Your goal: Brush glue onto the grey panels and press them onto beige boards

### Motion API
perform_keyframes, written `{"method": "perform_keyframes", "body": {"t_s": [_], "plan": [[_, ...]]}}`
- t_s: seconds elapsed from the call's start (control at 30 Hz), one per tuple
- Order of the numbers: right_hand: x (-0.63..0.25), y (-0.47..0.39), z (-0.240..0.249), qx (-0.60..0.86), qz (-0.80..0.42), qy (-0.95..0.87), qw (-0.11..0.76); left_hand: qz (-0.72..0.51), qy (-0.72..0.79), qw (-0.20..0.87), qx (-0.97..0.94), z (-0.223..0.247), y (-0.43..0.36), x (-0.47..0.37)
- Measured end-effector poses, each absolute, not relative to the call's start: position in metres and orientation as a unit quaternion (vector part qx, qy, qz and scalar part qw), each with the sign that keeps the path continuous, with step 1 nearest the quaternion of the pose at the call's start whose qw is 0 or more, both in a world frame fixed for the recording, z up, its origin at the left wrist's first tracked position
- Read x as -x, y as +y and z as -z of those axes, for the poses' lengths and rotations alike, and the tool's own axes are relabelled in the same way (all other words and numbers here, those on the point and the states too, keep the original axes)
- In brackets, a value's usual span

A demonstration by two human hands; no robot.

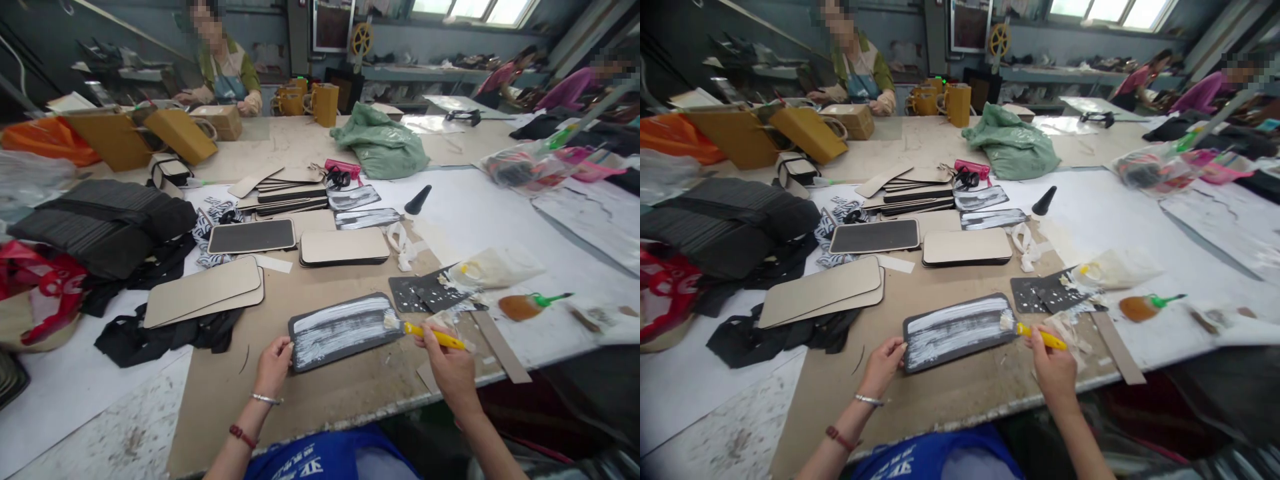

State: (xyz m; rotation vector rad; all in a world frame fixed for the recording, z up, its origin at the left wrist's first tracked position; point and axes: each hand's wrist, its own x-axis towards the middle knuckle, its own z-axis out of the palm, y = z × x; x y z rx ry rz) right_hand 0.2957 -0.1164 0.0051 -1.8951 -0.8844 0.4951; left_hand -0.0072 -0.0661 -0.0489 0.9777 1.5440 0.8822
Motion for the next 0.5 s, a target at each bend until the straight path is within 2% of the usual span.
{"method": "perform_keyframes", "body": {"t_s": [0.2, 0.33, 0.5], "plan": [[-0.247, -0.130, 0.004, 0.716, -0.330, -0.354, 0.503, -0.361, 0.652, 0.526, -0.410, 0.047, -0.067, 0.008], [-0.274, -0.135, 0.013, 0.751, -0.277, -0.336, 0.497, -0.359, 0.652, 0.530, -0.407, 0.045, -0.066, 0.008], [-0.300, -0.143, 0.001, 0.769, -0.220, -0.347, 0.489, -0.362, 0.651, 0.525, -0.412, 0.043, -0.066, 0.006]]}}
